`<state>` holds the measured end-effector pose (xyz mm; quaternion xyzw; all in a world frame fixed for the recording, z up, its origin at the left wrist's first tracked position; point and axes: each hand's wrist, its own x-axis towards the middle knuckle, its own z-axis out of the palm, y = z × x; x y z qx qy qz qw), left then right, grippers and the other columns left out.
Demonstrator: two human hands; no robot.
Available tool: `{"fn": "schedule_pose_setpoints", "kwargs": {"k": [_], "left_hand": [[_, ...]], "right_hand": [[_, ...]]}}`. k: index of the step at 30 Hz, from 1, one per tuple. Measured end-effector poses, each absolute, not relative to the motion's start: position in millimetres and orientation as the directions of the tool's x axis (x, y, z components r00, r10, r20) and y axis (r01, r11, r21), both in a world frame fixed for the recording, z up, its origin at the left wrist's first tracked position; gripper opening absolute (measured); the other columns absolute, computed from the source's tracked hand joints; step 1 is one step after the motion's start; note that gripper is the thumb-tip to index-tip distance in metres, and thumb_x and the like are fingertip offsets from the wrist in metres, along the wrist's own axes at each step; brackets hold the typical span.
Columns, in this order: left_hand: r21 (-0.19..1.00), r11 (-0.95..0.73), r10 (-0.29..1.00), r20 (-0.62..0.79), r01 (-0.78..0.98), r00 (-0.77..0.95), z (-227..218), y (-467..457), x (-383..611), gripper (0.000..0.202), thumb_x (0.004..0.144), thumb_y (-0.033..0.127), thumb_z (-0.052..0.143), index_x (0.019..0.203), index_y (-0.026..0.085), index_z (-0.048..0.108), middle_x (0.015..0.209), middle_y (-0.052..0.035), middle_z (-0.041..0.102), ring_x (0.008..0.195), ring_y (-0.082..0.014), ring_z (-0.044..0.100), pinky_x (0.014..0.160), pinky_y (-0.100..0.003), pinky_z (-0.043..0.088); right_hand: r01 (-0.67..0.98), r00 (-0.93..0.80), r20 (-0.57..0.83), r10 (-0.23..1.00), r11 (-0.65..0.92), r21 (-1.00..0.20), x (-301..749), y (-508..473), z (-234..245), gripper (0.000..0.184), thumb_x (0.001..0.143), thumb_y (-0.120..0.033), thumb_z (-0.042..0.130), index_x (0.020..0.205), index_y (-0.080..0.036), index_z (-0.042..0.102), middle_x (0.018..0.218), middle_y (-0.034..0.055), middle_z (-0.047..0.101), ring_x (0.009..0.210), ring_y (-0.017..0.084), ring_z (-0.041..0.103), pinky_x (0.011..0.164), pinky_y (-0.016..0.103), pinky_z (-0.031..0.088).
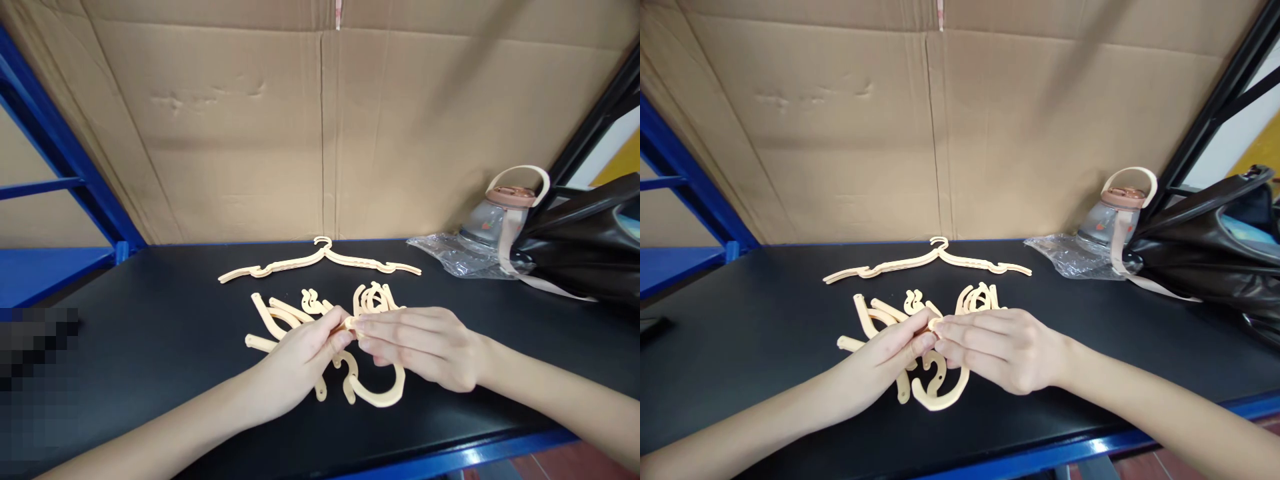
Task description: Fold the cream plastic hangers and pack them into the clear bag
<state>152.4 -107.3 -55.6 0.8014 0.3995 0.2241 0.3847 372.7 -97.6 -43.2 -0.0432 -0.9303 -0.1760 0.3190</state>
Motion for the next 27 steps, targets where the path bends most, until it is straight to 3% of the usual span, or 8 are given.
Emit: {"fn": "schedule_pose_setpoints", "kwargs": {"k": [9,16,23,27], "left_hand": [[0.78,-0.4,0.814,0.062,0.48,0.578,-59.7,-108.2,154.2,0.034,0.097,0.045,0.028,0.088,0.02,0.049,0.078,0.0013,0.051,0.073,-0.0142,0.051,0.068,-0.027,0.044],[0.694,-0.477,0.777,0.046,0.54,0.628,-55.2,-112.0,154.8,0.032,0.099,0.041,0.024,0.089,0.022,0.047,0.079,0.0021,0.056,0.07,-0.0137,0.054,0.064,-0.025,0.04],[0.457,-0.619,0.741,0.068,0.639,0.668,-53.6,-116.5,159.3,0.018,0.095,0.021,0.025,0.084,0.022,0.04,0.068,0.0029,0.05,0.055,-0.014,0.045,0.051,-0.025,0.028],[0.359,-0.637,0.746,0.066,0.682,0.662,-56.5,-117.8,159.0,0.016,0.094,0.018,0.027,0.089,0.023,0.042,0.072,0.0027,0.053,0.054,-0.0143,0.045,0.05,-0.025,0.024]], "right_hand": [[0.221,-0.8,0.582,0.146,0.973,0.06,376.4,-99.4,-33.9,0.024,0.092,-0.011,0.054,0.115,-0.013,0.06,0.11,0.0091,0.07,0.106,0.015,0.064,0.089,0.027,0.056],[0.232,-0.816,0.522,0.247,0.968,-0.096,380.6,-105.3,-23.4,0.022,0.094,-0.013,0.049,0.112,-0.014,0.061,0.106,0.0085,0.071,0.098,0.016,0.066,0.083,0.027,0.054],[0.237,-0.829,0.441,0.343,0.931,-0.279,386.9,-101.3,-17.8,0.028,0.099,-0.024,0.038,0.106,-0.016,0.064,0.097,0.0091,0.07,0.09,0.016,0.066,0.08,0.026,0.052],[0.214,-0.825,0.408,0.392,0.884,-0.417,387.7,-94.7,-20.0,0.025,0.098,-0.024,0.043,0.105,-0.016,0.066,0.092,0.0074,0.069,0.085,0.014,0.066,0.077,0.024,0.051]]}}
